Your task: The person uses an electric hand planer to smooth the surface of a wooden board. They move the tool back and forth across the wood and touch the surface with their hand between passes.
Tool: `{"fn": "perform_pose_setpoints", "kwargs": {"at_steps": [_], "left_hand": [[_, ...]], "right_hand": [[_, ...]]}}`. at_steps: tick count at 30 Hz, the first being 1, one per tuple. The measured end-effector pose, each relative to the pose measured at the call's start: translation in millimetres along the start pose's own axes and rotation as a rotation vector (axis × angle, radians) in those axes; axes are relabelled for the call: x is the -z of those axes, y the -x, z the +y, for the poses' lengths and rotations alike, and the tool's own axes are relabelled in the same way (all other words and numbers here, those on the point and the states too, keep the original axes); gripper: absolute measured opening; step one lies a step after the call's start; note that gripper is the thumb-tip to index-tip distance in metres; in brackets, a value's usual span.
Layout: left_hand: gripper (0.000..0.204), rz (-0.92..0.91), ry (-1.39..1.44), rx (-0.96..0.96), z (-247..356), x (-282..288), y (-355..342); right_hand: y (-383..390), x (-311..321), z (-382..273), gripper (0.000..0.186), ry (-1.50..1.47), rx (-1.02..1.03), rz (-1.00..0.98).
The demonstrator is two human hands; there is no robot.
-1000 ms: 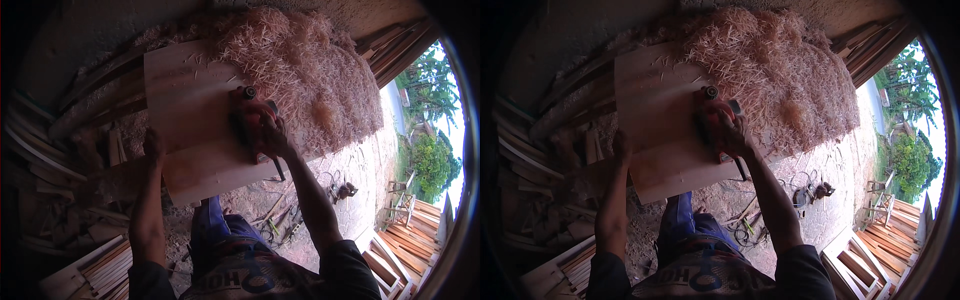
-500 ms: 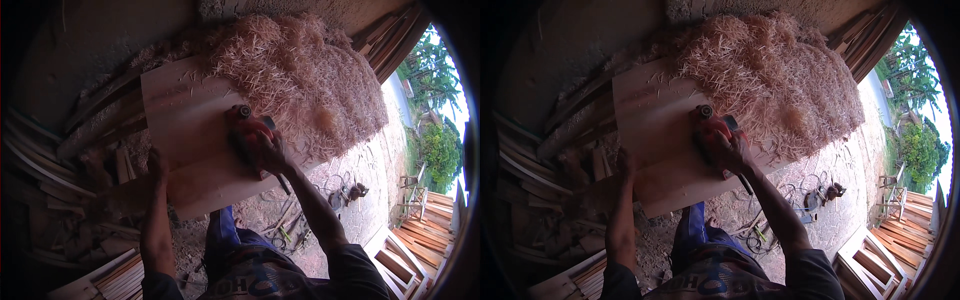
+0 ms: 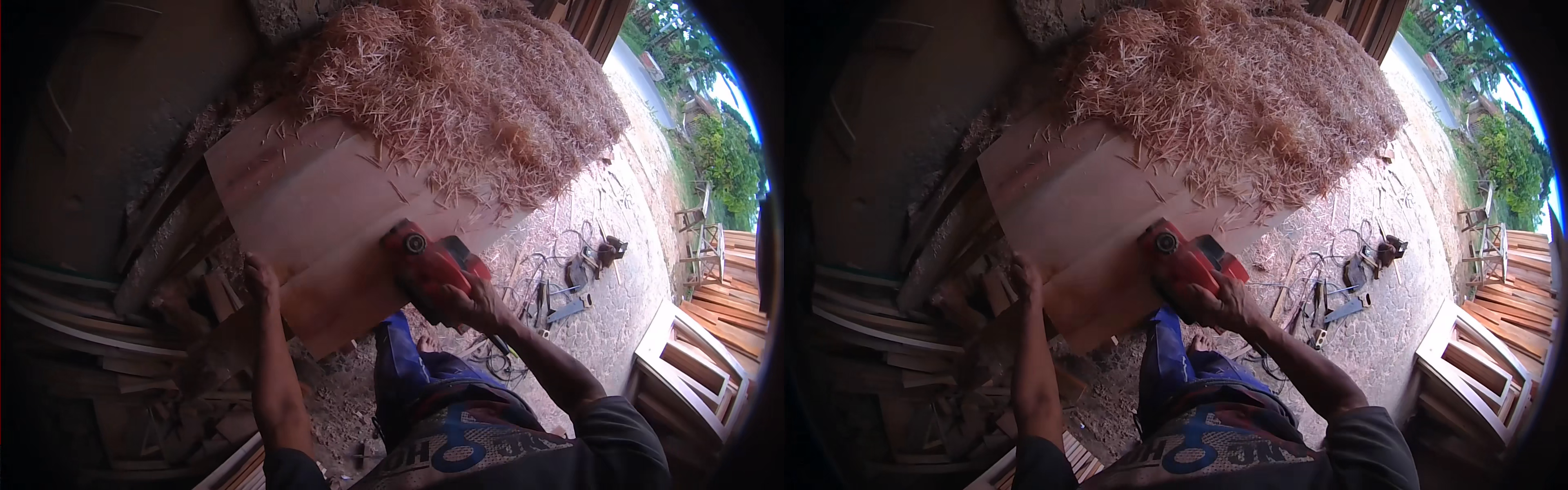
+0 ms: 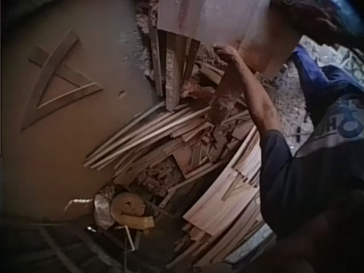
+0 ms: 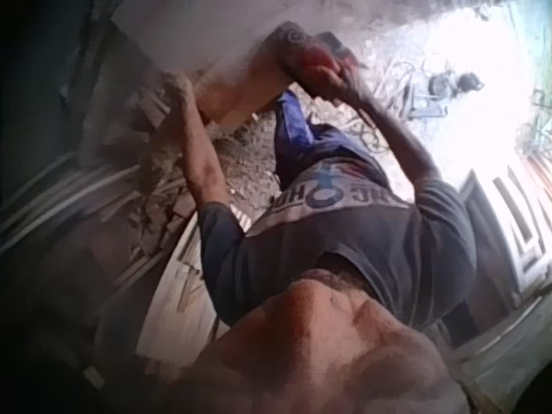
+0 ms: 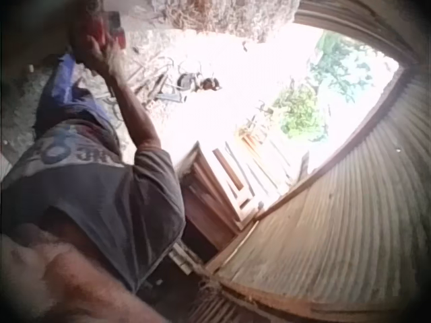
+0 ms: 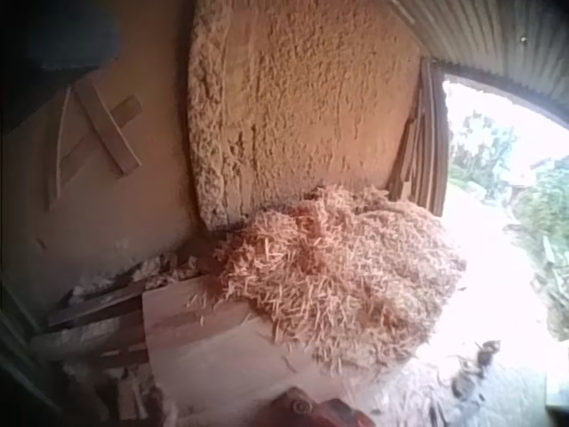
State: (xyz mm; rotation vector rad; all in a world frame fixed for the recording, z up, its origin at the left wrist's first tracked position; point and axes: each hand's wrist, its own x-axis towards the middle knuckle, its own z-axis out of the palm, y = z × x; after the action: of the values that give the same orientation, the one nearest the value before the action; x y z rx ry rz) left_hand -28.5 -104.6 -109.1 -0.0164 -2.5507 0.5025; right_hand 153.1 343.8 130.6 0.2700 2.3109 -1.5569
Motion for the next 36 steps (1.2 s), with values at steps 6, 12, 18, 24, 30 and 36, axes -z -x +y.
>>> {"fn": "perform_pose_setpoints", "kwargs": {"at_steps": [6,12,18,24,30,36], "left_hand": [[0.023,0.059,-0.138,-0.017,5,22,-8],[0.024,0.102,-0.276,-0.214,-47,-13,4],[0.024,-0.332,0.399,0.164,20,37,-15],[0.029,-0.21,0.459,0.29,-16,-5,2],[0.025,-0.227,0.51,0.34,12,13,-14],[0.025,-0.191,0.594,0.269,1,27,-3]], "right_hand": [[6,-11,-20,0.045,-0.003,-0.039,0.045],[-212,-41,-106,0.048,0.497,0.728,0.202],[-277,-28,-122,0.053,0.02,0.11,0.082],[-78,-29,-67,0.046,-0.056,0.088,-0.036],[44,-37,-2,0.045,-0.033,-0.033,0.066],[-127,-57,-86,0.044,0.053,0.185,0.099]]}}
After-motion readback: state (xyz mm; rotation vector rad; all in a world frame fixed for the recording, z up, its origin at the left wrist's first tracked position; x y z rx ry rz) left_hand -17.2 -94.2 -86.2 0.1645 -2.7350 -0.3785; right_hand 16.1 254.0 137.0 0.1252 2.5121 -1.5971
